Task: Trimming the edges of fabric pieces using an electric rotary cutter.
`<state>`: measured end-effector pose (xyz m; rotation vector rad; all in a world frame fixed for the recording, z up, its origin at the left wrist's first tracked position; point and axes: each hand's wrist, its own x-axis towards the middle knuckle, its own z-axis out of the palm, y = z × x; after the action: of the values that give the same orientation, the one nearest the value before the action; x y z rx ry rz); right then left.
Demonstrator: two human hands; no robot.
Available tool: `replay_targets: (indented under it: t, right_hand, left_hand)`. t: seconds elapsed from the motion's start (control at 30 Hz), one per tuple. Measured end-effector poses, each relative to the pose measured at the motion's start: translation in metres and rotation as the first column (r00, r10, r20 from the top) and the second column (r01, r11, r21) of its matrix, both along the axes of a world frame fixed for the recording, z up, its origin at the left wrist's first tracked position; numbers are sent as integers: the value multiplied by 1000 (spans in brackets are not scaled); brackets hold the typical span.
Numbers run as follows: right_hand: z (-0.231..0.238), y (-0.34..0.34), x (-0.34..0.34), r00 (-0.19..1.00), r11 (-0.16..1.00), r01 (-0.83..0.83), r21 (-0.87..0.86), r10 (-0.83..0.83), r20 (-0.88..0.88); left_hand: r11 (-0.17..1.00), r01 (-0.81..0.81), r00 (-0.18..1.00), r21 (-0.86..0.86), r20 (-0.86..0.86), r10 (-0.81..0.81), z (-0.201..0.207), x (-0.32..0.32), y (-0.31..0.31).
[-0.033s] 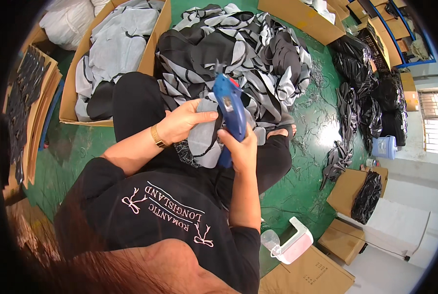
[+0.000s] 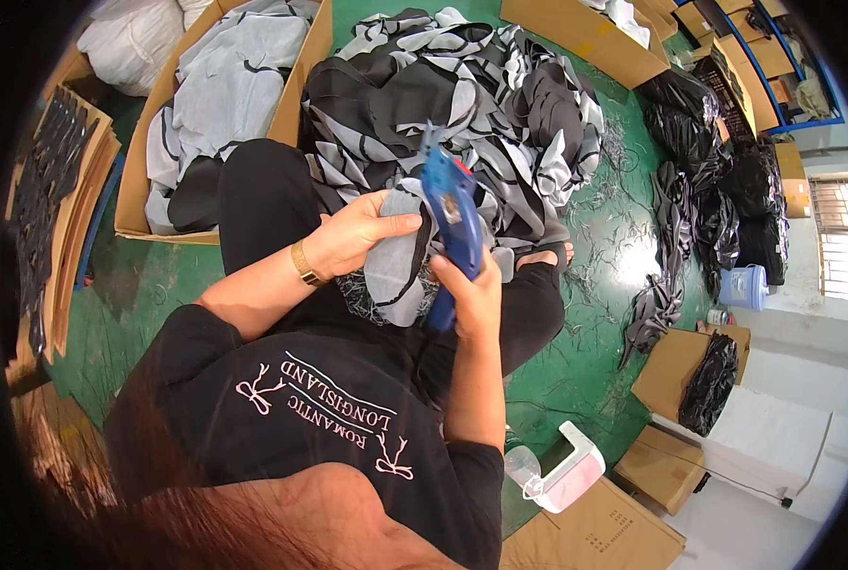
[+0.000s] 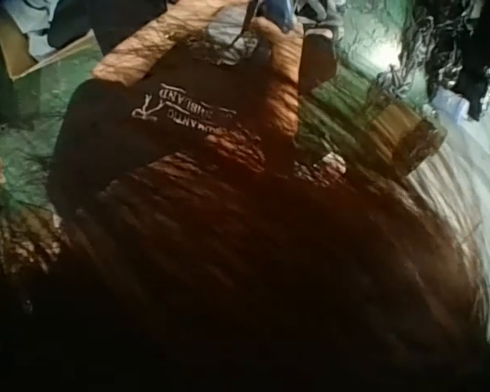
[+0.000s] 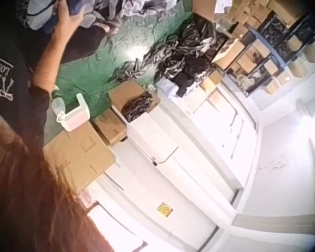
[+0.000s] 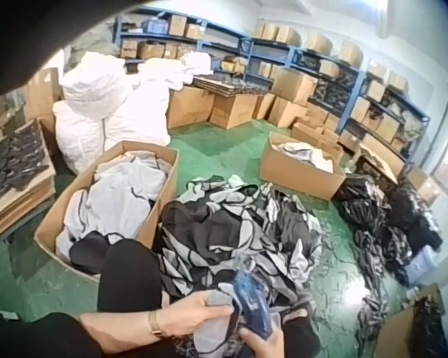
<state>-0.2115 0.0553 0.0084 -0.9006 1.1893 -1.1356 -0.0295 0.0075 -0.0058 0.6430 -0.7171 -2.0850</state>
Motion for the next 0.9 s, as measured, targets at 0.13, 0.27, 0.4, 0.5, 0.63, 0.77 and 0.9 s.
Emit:
replay_targets:
  t: [0.13, 0.27, 0.4, 0.5, 0.63, 0.77, 0.9]
  right_hand:
    - [-5, 21, -26, 982, 991, -112, 69, 100, 158]
    - [-26, 45, -48, 933, 952, -275, 137, 230, 276]
    - [-30, 56, -55, 911, 918, -344, 195, 276, 307]
    - [-30, 56, -54, 905, 913, -354, 202, 280, 319]
    - [-26, 56, -53, 900, 902, -377, 208, 305, 310]
    - [-28, 55, -51, 897, 905, -375, 199, 301, 324]
    - [-31, 56, -47, 886, 911, -358, 206, 261, 382]
  left_hand:
    - [999, -28, 999, 31, -43, 30, -1, 8, -7]
    - [999, 9, 999, 31, -35, -8, -2, 14, -17]
    - [997, 62, 997, 37, -56, -60, -3, 18, -21]
    - [995, 94, 993, 30, -70, -91, -1, 18, -21]
    - [994, 109, 992, 31, -73, -106, 5, 16, -19]
    - [996, 92, 994, 17, -52, -91, 11, 14, -15]
    - [996, 80, 996, -37, -35, -82, 14, 13, -13]
